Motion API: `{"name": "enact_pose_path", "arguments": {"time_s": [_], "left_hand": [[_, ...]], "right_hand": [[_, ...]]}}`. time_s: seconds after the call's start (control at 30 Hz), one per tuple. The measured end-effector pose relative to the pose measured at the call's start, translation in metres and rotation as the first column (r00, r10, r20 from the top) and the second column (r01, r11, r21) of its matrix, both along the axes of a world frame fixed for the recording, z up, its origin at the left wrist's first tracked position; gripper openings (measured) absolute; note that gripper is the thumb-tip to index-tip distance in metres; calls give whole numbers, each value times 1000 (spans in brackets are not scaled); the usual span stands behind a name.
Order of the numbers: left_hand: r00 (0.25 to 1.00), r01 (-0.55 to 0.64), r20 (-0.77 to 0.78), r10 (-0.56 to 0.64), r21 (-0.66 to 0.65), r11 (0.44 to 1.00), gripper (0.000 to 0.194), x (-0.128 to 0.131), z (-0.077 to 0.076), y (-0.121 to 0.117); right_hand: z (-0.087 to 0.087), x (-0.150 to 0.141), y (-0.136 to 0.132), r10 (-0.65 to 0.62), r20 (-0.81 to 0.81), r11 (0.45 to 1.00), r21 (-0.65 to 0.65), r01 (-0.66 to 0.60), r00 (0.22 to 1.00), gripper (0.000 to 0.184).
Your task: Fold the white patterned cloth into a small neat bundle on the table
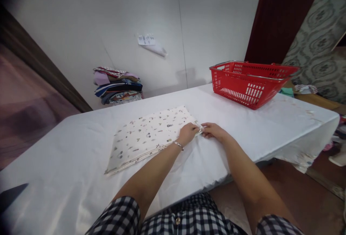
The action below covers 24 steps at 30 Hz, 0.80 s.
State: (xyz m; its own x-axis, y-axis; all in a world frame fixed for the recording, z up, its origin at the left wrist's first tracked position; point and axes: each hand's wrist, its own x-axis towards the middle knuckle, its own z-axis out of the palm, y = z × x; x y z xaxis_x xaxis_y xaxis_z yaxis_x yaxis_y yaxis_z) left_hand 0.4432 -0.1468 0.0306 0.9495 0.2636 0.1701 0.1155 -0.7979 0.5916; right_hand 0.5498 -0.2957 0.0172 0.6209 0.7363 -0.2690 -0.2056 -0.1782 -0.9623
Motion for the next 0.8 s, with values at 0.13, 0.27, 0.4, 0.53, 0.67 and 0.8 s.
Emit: {"name": "enact_pose_path", "arguments": {"time_s": [0.13, 0.27, 0.4, 0.53, 0.67, 0.8], "left_hand": [[999, 6, 31, -8, 79, 997, 25, 0, 1, -2], [994, 83, 60, -95, 172, 982, 24, -1, -1, -4], [992, 98, 59, -114, 227, 969, 24, -4, -4, -5], [993, 88, 52, -103, 237, 967, 20, -5, -5, -8], [997, 54, 39, -64, 213, 976, 18, -3, -5, -8], [997, 58, 40, -65, 160, 985, 17, -1, -5, -6]], "right_hand": [[2, -2, 1, -14, 15, 1000, -14, 14, 1000, 35], [4, -5, 3, -40, 25, 999, -26, 40, 999, 33], [4, -6, 2, -58, 20, 998, -31, 59, 998, 31], [6, -5, 0, -56, -14, 998, -11, 55, 998, 33], [6, -4, -1, -65, -46, 998, -8, 65, 997, 33], [2, -2, -1, -57, -31, 998, 2, 57, 998, 36]]}}
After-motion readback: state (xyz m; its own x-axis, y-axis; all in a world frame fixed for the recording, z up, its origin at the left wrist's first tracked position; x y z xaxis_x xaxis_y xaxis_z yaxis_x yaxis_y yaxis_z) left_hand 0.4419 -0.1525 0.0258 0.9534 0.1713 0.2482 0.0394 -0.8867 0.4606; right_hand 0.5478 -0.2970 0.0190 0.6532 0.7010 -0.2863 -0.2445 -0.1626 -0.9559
